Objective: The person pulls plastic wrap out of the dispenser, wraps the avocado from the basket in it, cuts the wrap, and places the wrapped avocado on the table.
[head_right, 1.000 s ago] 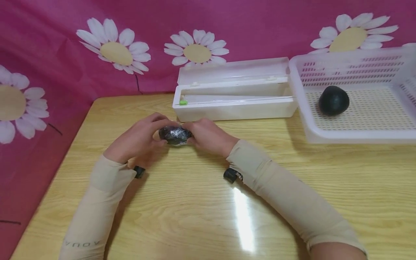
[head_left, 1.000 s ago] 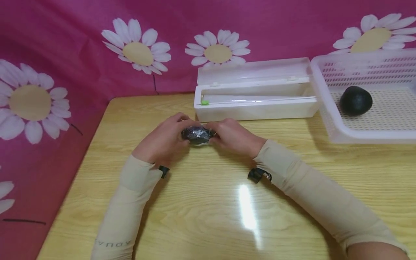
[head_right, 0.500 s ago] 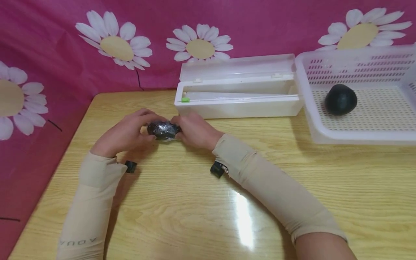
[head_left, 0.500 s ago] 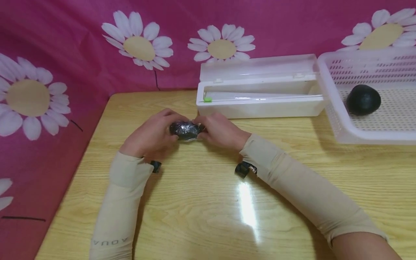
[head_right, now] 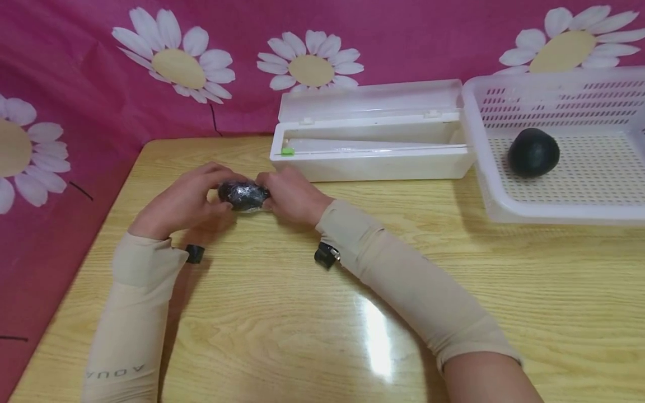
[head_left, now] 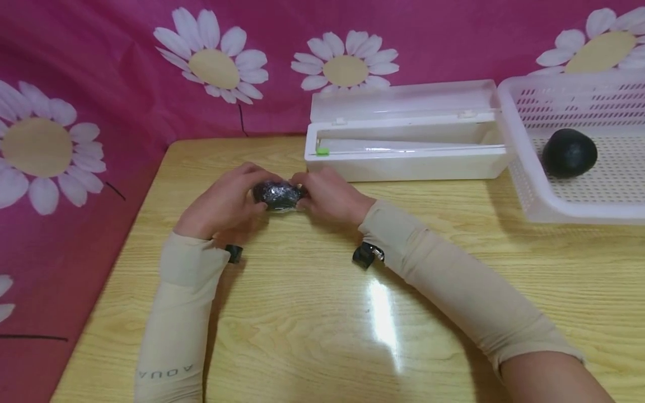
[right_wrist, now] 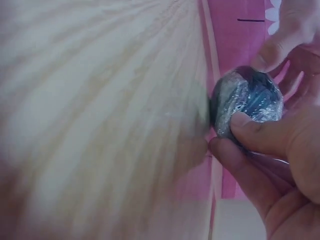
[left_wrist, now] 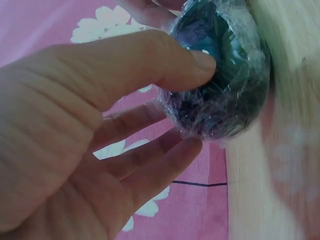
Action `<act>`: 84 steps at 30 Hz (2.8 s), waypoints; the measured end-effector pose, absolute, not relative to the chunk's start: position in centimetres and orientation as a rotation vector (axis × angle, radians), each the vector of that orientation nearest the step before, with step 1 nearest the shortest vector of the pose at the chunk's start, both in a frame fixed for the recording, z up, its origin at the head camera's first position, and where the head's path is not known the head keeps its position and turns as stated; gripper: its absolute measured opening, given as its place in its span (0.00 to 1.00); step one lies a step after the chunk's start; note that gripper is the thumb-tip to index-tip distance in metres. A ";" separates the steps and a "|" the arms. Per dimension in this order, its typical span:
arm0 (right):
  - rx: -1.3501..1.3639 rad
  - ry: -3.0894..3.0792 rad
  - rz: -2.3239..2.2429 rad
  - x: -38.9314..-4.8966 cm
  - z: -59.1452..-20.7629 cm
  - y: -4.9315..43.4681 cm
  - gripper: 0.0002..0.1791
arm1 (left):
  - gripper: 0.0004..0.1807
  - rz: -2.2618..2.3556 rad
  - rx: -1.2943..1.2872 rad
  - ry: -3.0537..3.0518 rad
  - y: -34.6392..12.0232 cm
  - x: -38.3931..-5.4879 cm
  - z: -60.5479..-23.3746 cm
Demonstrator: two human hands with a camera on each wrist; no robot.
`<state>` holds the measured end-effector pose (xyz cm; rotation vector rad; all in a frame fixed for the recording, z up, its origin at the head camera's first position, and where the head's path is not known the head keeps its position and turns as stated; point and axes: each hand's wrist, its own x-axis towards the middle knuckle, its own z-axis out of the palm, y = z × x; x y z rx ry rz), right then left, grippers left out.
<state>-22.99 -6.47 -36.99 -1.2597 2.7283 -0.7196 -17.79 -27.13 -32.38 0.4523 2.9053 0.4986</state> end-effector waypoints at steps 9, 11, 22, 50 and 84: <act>-1.242 2.748 -0.697 -23.8 -36.8 -8.7 0.21 | 0.28 0.457 0.381 2.954 -28.3 -18.1 -32.2; -1.242 2.750 -0.690 -24.0 -36.7 -9.2 0.22 | 0.27 0.450 0.368 2.967 -28.6 -18.2 -32.2; -1.171 2.753 -0.609 -23.9 -36.4 -10.3 0.33 | 0.27 0.440 0.338 3.000 -29.8 -17.7 -32.4; -1.265 2.761 -0.694 -20.0 -32.6 -0.2 0.33 | 0.24 0.478 0.352 3.099 -29.7 -17.9 -33.1; -1.165 3.087 -0.867 -20.4 -31.9 10.8 0.21 | 0.15 0.562 0.533 3.389 -26.8 -18.7 -33.9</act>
